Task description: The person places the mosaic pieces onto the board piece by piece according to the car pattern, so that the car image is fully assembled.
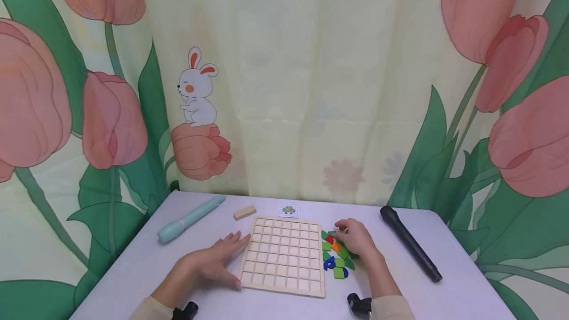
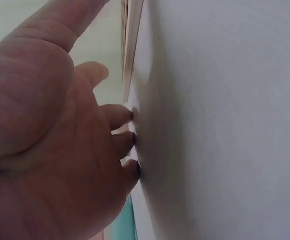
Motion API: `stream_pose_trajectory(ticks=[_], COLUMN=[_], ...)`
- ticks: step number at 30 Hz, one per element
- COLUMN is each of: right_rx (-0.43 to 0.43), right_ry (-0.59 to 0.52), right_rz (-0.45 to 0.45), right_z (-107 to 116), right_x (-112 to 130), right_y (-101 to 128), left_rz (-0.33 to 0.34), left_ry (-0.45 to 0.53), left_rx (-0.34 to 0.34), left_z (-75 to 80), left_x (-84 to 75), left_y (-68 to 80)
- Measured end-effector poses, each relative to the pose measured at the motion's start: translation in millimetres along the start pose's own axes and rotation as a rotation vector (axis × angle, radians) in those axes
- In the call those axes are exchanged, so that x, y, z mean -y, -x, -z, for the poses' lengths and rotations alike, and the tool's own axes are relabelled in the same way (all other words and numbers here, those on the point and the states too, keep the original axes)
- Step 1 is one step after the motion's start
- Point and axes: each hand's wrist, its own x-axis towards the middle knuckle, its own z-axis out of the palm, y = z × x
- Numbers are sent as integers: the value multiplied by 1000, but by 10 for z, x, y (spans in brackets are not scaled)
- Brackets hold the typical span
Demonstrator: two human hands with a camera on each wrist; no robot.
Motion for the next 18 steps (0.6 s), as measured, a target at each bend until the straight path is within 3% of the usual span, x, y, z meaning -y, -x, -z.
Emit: stream_pose_trajectory(ticks=[8, 13, 18], right_rx=[37, 26, 13], right_ry=[32, 45, 0], right_rz=[-5, 10, 28], right_z=[-6, -3, -15], right_x=[24, 25, 31], right_y=[-53, -69, -62], left_rz=[52, 48, 57], left_ry=[-9, -10, -6], left_rx=[15, 15, 12], left_z=[6, 31, 10], left_x=[-82, -121, -106], left_y=[17, 24, 38])
